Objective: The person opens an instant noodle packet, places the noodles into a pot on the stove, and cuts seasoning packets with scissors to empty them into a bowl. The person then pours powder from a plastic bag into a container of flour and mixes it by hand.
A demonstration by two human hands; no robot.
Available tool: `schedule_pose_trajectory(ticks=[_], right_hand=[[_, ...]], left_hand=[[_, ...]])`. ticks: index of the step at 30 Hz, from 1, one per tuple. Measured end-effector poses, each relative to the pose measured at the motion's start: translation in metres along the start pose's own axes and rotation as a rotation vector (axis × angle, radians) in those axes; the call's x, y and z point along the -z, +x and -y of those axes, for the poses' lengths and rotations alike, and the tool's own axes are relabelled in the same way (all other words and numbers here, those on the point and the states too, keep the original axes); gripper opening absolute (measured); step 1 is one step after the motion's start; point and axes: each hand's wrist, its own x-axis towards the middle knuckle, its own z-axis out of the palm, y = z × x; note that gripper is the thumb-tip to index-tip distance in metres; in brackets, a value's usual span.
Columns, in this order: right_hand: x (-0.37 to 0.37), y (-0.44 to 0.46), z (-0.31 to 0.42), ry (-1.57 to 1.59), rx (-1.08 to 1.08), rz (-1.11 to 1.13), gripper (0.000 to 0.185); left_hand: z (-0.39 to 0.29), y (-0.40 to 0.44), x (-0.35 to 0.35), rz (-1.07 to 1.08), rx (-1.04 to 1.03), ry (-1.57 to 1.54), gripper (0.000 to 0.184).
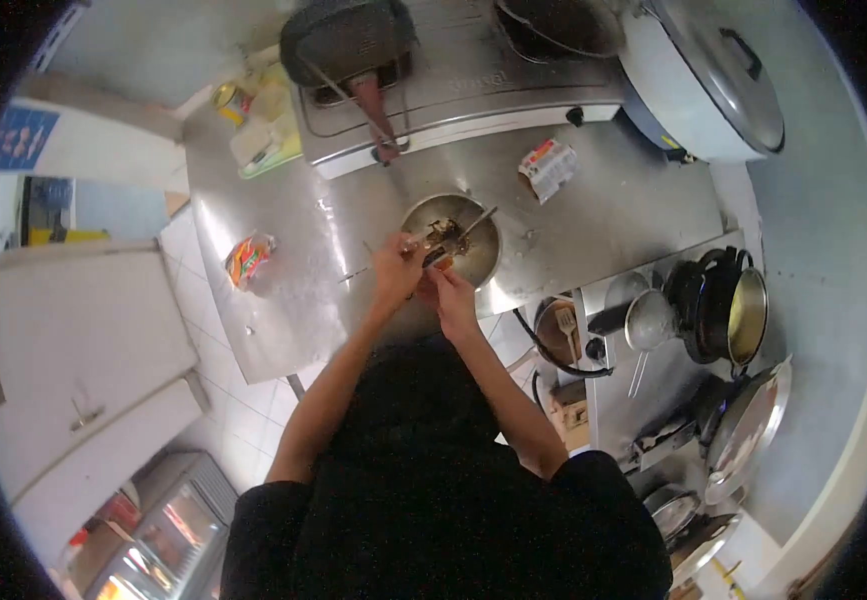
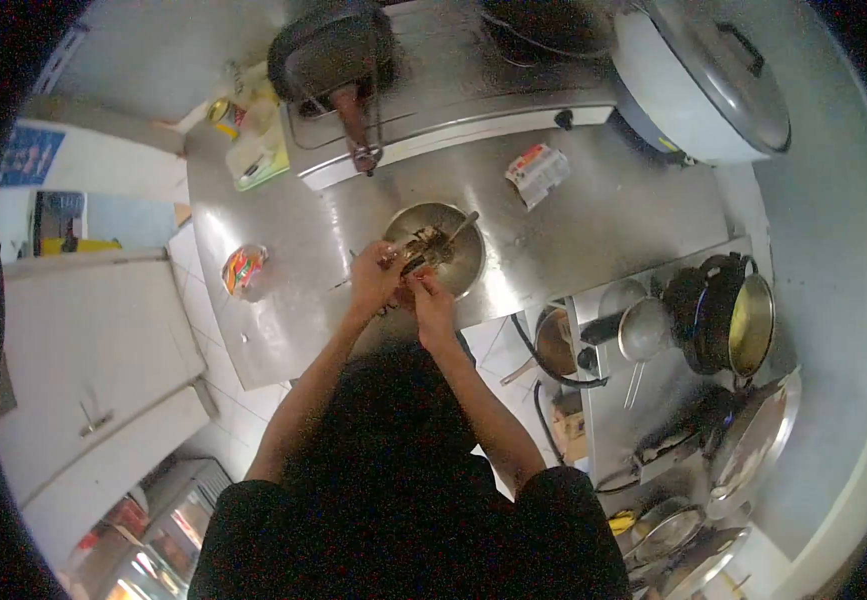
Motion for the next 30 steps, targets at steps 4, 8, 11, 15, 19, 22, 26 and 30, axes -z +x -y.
schedule_pose_trajectory(ticks=[4,8,11,15,19,22,26,30], right_hand=[[-0.002,0.006,0.011,0.034,0.029,0.013,0.015],[-0.001,0.017,0.017,0.198,-0.027,0.051,0.019],[0.005,0.017,0.014,0.255,-0.097,0.056,0.021],[0.005,0.01,0.02,0.221,-0.106,0.15,0.021],[0.009,0.013,0.022,0.132,-0.116,0.228,0.023],[0.009,0.013,0.019,0.089,-0.11,0.162,0.021],[0.01,0.02,0.012,0.133,-0.062,0.188,0.02],[0.012,0.024,0.017,0.315,-0.21,0.177,0.02]], left_hand=[[-0.021,-0.007,0.006,0.122,-0.035,0.142,0.017],[-0.007,-0.013,-0.006,0.035,-0.536,0.342,0.02],[-0.012,-0.023,-0.007,0.111,-0.541,0.33,0.023],[-0.013,-0.021,-0.004,-0.008,-0.158,0.194,0.024],[-0.004,-0.013,-0.006,-0.119,-0.195,0.305,0.022],[-0.01,-0.019,-0.016,-0.069,0.012,0.312,0.016],[-0.022,-0.031,-0.018,-0.081,-0.23,0.44,0.014],[-0.029,-0.034,-0.016,-0.105,-0.625,0.527,0.015]])
